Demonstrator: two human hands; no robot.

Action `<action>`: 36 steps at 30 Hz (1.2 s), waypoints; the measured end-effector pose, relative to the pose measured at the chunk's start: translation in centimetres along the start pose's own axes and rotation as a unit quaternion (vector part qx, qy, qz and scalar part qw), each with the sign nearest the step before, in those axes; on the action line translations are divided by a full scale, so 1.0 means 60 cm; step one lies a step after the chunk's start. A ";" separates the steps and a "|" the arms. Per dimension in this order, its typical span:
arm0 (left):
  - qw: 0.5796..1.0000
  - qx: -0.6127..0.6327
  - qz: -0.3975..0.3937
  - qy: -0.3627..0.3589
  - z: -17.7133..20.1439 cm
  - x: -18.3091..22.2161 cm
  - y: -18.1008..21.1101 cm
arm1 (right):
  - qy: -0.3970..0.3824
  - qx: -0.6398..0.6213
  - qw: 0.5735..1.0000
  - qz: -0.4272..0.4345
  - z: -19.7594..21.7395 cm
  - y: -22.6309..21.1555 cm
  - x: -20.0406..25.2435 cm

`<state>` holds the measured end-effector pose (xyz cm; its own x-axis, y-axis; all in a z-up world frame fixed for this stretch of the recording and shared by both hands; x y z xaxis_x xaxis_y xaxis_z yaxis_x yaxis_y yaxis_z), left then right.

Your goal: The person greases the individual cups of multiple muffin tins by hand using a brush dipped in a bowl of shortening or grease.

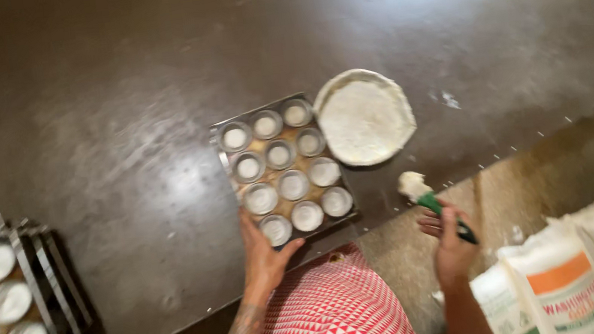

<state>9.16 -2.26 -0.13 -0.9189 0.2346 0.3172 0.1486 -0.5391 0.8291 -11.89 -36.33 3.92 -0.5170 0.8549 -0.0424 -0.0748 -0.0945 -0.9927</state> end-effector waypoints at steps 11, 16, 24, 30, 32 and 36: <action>0.993 -0.085 0.068 0.051 -0.030 0.013 -0.027 | -0.177 0.218 0.956 0.087 -0.141 -0.040 -0.173; 0.976 -0.172 0.070 0.112 -0.049 0.009 -0.038 | -0.209 0.283 0.917 0.190 -0.126 -0.065 -0.266; 0.973 -0.168 0.103 0.118 -0.043 0.011 -0.043 | -0.317 0.343 0.834 0.293 -0.169 -0.083 -0.392; 0.977 -0.150 0.097 0.119 -0.041 0.019 -0.029 | -0.342 0.435 0.747 0.368 -0.215 -0.056 -0.410; 0.976 -0.145 0.107 0.119 -0.039 0.023 -0.026 | -0.336 0.468 0.728 0.372 -0.221 -0.055 -0.410; 0.977 -0.136 0.119 0.114 -0.040 0.020 -0.021 | -0.335 0.390 0.774 0.369 -0.204 -0.099 -0.382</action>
<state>7.01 -3.25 -1.94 -0.9322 -0.0923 0.3499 0.2933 -0.7589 0.5814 10.85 -49.10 9.39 -0.9712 -0.0108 -0.2381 0.0947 -0.9341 -0.3442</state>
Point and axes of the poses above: each hand's wrist, its own x-axis away from the middle knuckle, its own z-axis out of the back of the hand, y = z × x, the point moved 9 cm from there along -x, towards the middle knuckle, and after that the axes turned 7 degrees about z, right-handed, at the moved point
